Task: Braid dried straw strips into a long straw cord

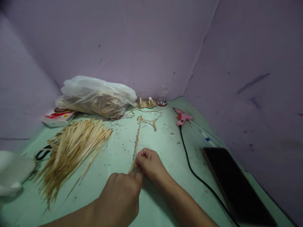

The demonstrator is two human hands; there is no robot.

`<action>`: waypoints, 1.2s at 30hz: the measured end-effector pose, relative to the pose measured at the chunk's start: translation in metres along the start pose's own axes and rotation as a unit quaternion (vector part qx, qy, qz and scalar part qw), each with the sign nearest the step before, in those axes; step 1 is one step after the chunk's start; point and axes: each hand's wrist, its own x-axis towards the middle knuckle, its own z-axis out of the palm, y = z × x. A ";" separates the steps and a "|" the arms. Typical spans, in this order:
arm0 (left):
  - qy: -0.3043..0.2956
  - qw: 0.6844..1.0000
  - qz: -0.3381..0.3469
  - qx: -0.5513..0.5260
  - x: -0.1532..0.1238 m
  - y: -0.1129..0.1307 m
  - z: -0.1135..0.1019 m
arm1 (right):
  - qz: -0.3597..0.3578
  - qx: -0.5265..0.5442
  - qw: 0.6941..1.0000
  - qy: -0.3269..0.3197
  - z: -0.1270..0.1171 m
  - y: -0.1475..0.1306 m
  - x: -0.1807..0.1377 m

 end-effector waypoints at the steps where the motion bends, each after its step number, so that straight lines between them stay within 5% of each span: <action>1: -0.003 1.000 0.001 0.007 0.002 -0.003 -0.005 | 0.001 -0.002 1.000 0.004 -0.001 -0.001 0.000; 3: 0.020 1.000 -0.011 -0.013 0.010 -0.011 -0.018 | 0.003 0.005 1.000 0.003 -0.003 -0.002 0.000; 6: 0.126 0.972 -0.074 -0.184 0.028 -0.026 -0.036 | 0.007 0.020 1.000 -0.020 -0.005 -0.003 -0.001; 9: 0.024 0.895 -0.158 -0.416 0.043 -0.034 -0.038 | 0.006 0.022 0.999 -0.033 -0.005 -0.004 -0.001; 12: -0.078 0.844 -0.137 -0.512 0.047 -0.035 -0.030 | -0.002 0.012 0.999 -0.035 -0.004 -0.003 0.000; 21: 0.009 0.954 -0.083 -0.288 0.055 -0.045 -0.025 | -0.170 -0.203 0.964 -0.030 -0.017 0.007 0.007; 25: 0.053 0.967 -0.012 -0.247 0.059 -0.051 -0.023 | -0.177 -0.215 0.960 -0.034 -0.018 0.006 0.007; 32: -0.011 0.963 -0.018 -0.269 0.053 -0.054 -0.025 | -0.099 -0.101 0.987 -0.073 -0.016 0.004 0.008; 36: -0.088 0.977 -0.015 -0.194 0.040 -0.061 -0.057 | -0.060 -0.075 0.993 -0.075 -0.015 0.002 0.006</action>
